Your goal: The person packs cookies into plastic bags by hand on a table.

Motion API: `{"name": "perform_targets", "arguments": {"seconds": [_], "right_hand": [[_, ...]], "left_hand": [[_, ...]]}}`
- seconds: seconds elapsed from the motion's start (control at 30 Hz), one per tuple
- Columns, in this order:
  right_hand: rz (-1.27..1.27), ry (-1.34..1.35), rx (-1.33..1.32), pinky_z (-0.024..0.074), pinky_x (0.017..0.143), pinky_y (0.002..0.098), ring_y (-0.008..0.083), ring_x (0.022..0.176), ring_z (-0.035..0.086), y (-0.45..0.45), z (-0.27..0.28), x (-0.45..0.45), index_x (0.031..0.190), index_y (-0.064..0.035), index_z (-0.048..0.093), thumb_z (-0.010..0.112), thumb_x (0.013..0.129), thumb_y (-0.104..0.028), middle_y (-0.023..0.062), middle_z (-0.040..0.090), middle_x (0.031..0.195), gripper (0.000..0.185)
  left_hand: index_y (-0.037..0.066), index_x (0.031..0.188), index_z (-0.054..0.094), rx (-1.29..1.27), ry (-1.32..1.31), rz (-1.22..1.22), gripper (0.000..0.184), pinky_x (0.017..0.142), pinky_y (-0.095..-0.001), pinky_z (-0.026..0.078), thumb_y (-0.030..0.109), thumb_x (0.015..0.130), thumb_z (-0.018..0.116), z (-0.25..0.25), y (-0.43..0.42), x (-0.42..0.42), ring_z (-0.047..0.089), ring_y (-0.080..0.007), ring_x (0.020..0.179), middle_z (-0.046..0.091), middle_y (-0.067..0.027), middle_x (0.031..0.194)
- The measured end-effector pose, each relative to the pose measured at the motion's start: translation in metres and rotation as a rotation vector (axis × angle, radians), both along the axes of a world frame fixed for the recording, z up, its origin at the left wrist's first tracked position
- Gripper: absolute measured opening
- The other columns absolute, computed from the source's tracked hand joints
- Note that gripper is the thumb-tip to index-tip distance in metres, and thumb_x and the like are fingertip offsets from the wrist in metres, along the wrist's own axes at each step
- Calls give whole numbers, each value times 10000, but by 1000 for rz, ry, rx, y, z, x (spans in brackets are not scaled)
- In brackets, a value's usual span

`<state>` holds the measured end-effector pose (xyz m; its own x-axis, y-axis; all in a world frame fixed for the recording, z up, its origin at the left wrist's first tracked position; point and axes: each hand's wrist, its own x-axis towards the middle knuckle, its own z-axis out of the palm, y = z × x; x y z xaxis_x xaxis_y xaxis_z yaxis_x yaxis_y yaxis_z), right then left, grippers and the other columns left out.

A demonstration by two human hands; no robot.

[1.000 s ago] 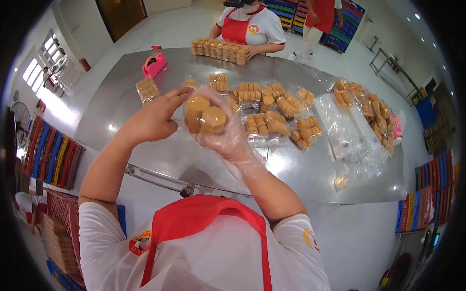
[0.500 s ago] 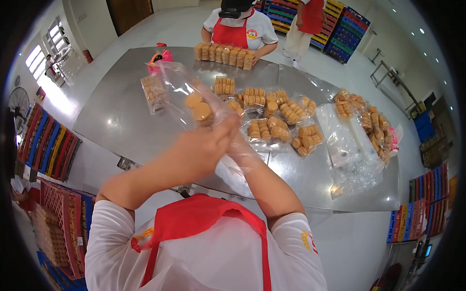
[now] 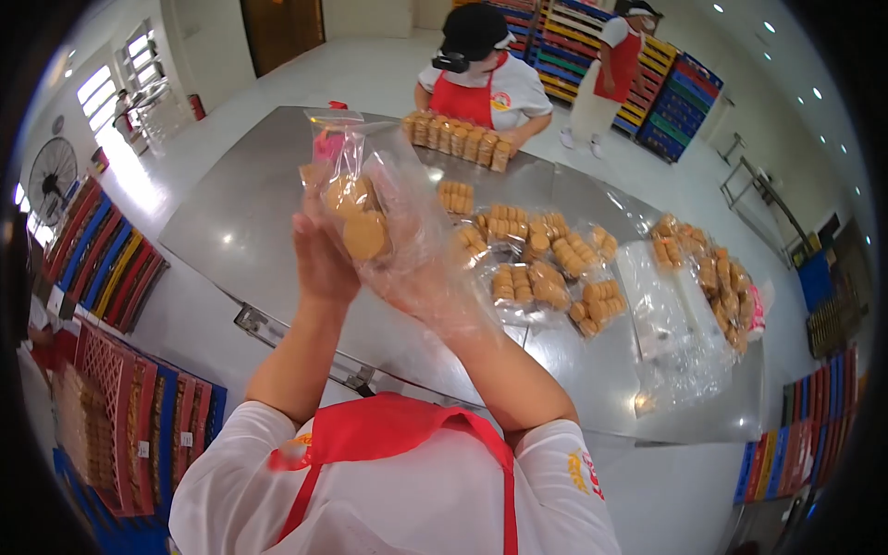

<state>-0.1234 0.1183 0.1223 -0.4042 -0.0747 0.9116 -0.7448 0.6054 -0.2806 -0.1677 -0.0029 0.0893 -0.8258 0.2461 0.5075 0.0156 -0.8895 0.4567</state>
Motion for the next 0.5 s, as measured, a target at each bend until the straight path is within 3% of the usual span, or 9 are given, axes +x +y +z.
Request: {"name": "perform_targets", "arguments": {"seconds": [0.1, 0.2, 0.3, 0.4, 0.5], "right_hand": [[89, -62, 35, 442, 1006, 488, 393, 1175, 549, -14, 11, 7, 1418, -70, 420, 744, 735, -14, 180, 553, 1280, 758], [-19, 8, 267, 413, 1026, 519, 376, 1184, 561, -12, -6, 4, 1421, -87, 429, 749, 703, -22, 149, 562, 1306, 789], [-53, 1, 331, 474, 992, 472, 405, 1180, 569, -12, -9, 11, 1390, -71, 467, 781, 685, 26, 171, 565, 1308, 778], [-77, -21, 318, 477, 988, 478, 422, 1181, 563, -18, -11, 4, 1378, -63, 483, 761, 681, 43, 181, 582, 1279, 757], [-158, 22, 267, 388, 1063, 512, 361, 1245, 545, -23, -24, -13, 1367, -82, 511, 688, 740, -40, 147, 549, 1361, 653]], "left_hand": [[40, 1480, 340, -69, -37, -43, 792, 1048, -427, 446, 466, 878, 629, 1, -3, 5, 530, -258, 1224, 416, -131, 1459], [46, 1490, 361, -154, -91, 14, 781, 1000, -406, 487, 482, 888, 601, 19, -11, 8, 580, -243, 1162, 494, -117, 1395], [130, 1513, 267, -69, -71, -70, 753, 1015, -429, 486, 415, 911, 619, 10, -16, 0, 583, -282, 1184, 572, -136, 1288], [103, 1468, 359, 0, -92, -110, 696, 1022, -413, 479, 421, 908, 622, -9, -12, 2, 581, -274, 1188, 571, -129, 1298], [69, 1456, 418, 21, -180, -83, 701, 1044, -420, 450, 502, 920, 547, -35, 0, 10, 549, -269, 1229, 561, -102, 1357]]}}
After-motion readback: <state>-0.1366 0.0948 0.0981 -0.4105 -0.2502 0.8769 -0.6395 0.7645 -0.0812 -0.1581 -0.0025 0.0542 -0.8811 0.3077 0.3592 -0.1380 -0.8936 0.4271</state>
